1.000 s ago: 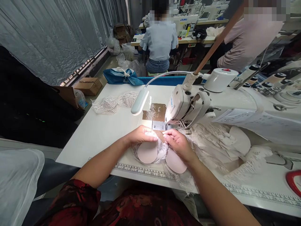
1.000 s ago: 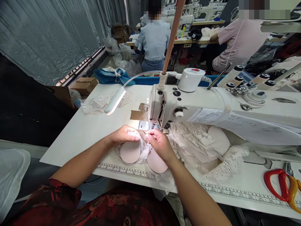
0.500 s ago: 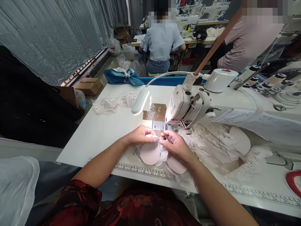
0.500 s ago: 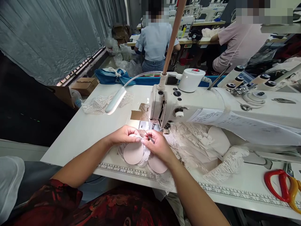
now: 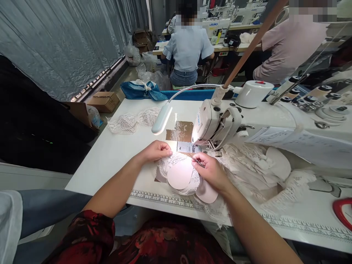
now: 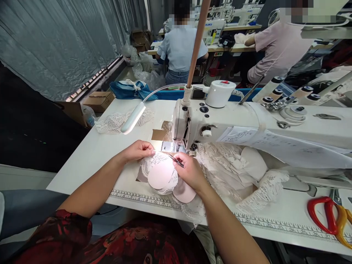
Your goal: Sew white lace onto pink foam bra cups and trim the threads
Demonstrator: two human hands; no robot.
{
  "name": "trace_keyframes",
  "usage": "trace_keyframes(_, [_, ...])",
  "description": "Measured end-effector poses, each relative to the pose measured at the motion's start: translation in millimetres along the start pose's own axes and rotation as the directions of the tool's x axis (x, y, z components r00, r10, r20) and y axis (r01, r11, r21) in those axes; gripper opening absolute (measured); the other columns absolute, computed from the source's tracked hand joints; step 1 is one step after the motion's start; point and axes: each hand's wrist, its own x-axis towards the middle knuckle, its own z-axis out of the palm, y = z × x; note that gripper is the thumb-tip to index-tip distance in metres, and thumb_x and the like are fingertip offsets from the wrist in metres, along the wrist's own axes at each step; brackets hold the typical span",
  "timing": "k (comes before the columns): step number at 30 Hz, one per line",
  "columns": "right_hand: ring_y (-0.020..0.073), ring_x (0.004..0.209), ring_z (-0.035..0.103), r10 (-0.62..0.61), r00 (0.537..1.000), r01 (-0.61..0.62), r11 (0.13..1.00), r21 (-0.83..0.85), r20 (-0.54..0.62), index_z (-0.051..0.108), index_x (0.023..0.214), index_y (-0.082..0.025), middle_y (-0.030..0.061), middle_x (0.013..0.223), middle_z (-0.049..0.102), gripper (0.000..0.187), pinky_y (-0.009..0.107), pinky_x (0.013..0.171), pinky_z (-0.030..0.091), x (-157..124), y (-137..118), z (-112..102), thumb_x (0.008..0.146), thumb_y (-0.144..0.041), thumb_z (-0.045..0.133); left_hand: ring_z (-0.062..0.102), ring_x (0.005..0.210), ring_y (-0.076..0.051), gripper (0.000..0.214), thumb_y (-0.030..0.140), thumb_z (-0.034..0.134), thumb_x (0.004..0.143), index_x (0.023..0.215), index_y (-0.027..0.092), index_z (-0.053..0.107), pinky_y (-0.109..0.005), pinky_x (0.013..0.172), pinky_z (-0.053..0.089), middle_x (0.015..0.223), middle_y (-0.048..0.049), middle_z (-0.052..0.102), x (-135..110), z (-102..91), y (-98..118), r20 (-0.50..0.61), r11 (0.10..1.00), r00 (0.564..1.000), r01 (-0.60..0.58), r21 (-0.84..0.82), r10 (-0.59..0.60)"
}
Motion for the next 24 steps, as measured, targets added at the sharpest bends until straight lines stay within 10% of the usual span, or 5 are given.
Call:
trace_keyframes(7, [0.0212, 0.085, 0.062, -0.022, 0.996, 0.045, 0.964, -0.261, 0.091, 0.07, 0.094, -0.03, 0.0002, 0.103, 0.071, 0.023, 0.028, 0.063, 0.039, -2, -6, -12, 0.085, -0.031, 0.048, 0.044, 0.058, -0.011, 0.015, 0.027, 0.056, 0.077, 0.067, 0.016, 0.054, -0.023, 0.054, 0.034, 0.063, 0.0022, 0.049, 21, 7.8, 15, -0.047, 0.868, 0.975, -0.172, 0.465, 0.218])
trace_keyframes(12, [0.023, 0.086, 0.062, -0.005, 0.988, 0.064, 0.924, -0.376, 0.155, 0.069, 0.105, -0.033, 0.0001, 0.105, 0.072, 0.028, 0.029, 0.065, 0.039, -2, 0, -15, 0.086, -0.031, 0.048, 0.056, 0.083, -0.02, 0.02, 0.024, 0.051, 0.082, 0.098, 0.015, 0.06, -0.031, 0.072, 0.045, 0.094, -0.0076, 0.06, 18, 21.7, 26, -0.098, 0.674, 0.92, -0.204, 0.71, 0.381])
trace_keyframes(20, [0.02, 0.075, 0.059, 0.015, 0.999, 0.004, 0.875, -0.484, 0.035, 0.065, 0.081, -0.024, 0.0035, 0.087, 0.068, 0.021, 0.029, 0.059, 0.035, -4, 11, -5, 0.086, -0.031, 0.046, 0.052, 0.113, -0.03, 0.036, 0.034, 0.05, 0.087, 0.115, 0.012, 0.057, -0.041, 0.094, 0.046, 0.118, -0.0159, 0.057, -5, 66.4, 27, 0.146, 0.435, 0.919, -0.309, 0.846, 0.367])
trace_keyframes(24, [0.0222, 0.086, 0.06, -0.029, 0.999, 0.037, 0.867, -0.496, 0.023, 0.066, 0.103, -0.025, 0.0055, 0.105, 0.067, 0.025, 0.03, 0.064, 0.038, -6, 16, 0, 0.086, -0.03, 0.047, 0.045, 0.124, -0.032, 0.05, 0.04, 0.051, 0.086, 0.125, 0.009, 0.053, -0.044, 0.103, 0.041, 0.132, -0.0182, 0.051, 5, 62.9, 23, 0.211, 0.377, 0.905, -0.354, 0.856, 0.37])
